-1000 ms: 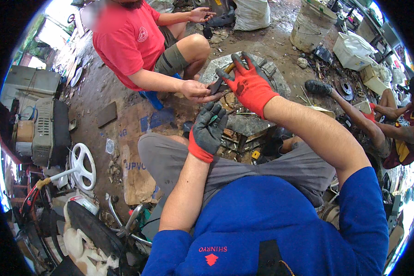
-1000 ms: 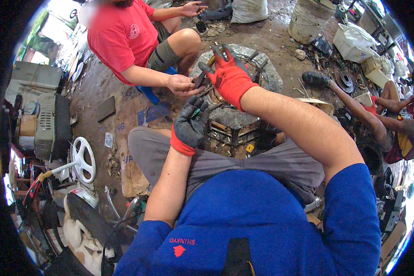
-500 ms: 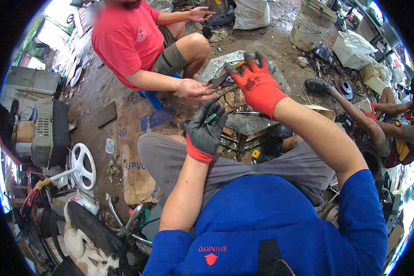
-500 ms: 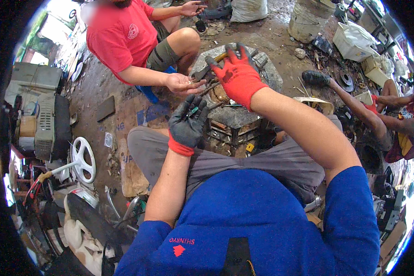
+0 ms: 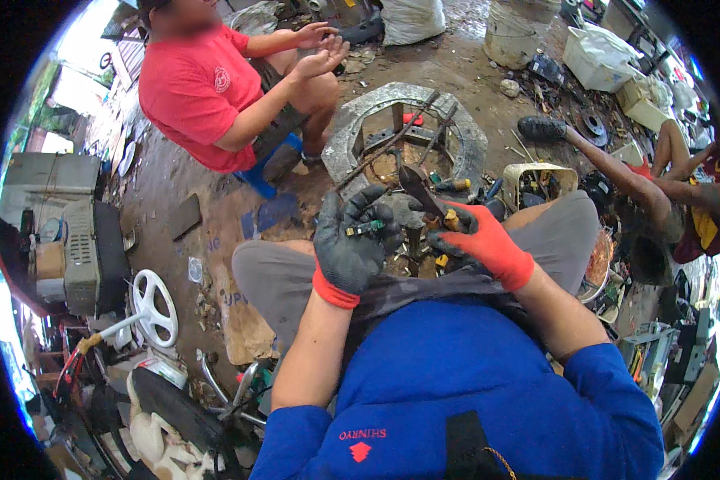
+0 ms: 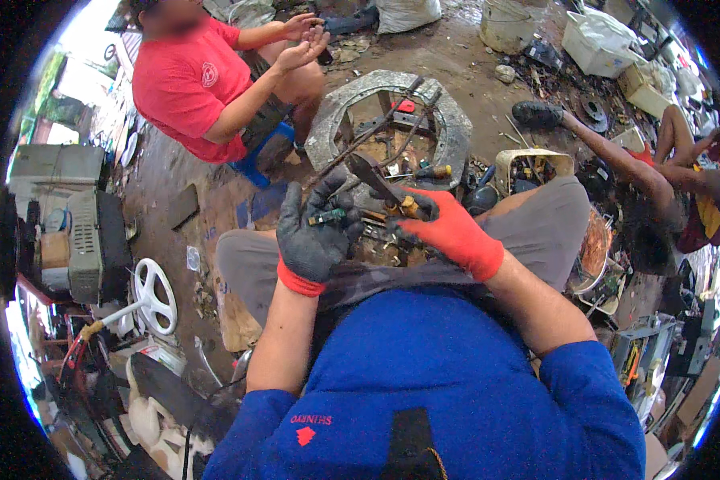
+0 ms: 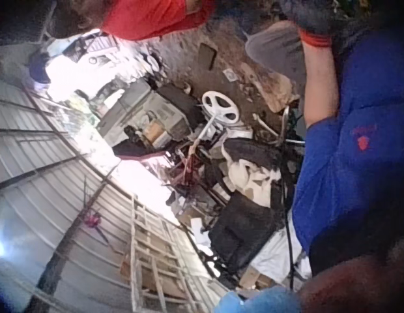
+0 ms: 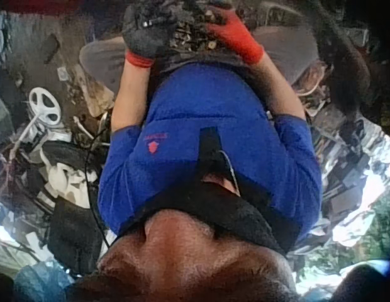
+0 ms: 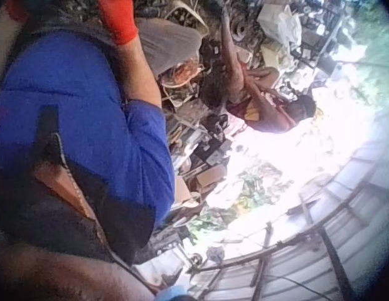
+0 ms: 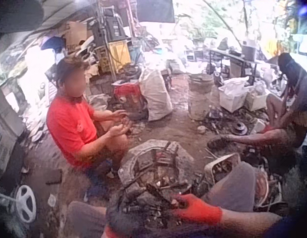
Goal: The person sits on the ground and uses pliers to strip wires and remove components from a small electronic device. They hand the stripped parts to another person and place copper wire into a metal bowl.
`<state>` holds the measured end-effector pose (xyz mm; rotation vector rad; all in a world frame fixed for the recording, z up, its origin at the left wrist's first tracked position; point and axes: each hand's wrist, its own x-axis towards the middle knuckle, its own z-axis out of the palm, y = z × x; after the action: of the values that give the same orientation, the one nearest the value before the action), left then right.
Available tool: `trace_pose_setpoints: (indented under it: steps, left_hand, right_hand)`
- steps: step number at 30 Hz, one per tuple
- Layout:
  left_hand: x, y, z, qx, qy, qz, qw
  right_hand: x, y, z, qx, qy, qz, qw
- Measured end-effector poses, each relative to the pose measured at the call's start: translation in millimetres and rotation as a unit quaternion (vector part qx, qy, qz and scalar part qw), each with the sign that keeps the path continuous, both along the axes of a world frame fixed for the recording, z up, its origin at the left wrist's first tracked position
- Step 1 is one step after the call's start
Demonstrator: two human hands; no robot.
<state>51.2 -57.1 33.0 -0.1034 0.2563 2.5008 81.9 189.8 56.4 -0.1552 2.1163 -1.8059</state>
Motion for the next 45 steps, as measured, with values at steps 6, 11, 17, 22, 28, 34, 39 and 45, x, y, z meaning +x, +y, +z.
trace_pose_setpoints:
  steps: [6,11,17,22,28,34,39,45]
  left_hand:
    - [13,17,22,-0.159,-0.013,-0.047,0.986]
    - [20,43,32,-0.275,0.0,-0.02,0.961]
    - [34,41,24,-0.245,0.045,-0.041,0.968]
    - [33,35,48,-0.224,0.047,-0.059,0.972]
    - [51,43,63,-0.407,0.188,0.02,0.894]
    - [53,41,58,-0.448,0.193,0.053,0.871]
    - [54,40,64,-0.482,0.196,0.094,0.849]
    - [53,45,65,-0.467,0.169,0.091,0.863]
  right_hand:
    - [15,-3,34,-0.124,-0.04,-0.022,0.991]
    - [16,-17,45,-0.055,0.105,-0.003,0.993]
    - [16,-35,29,0.053,0.17,-0.017,0.984]
    - [10,-25,19,-0.076,0.029,-0.078,0.994]
    - [1,-9,34,-0.137,-0.049,-0.054,0.988]
    - [3,-14,34,-0.161,-0.004,-0.048,0.986]
    - [9,-18,39,-0.11,0.044,-0.068,0.991]
    - [8,-23,33,-0.151,0.044,-0.091,0.983]
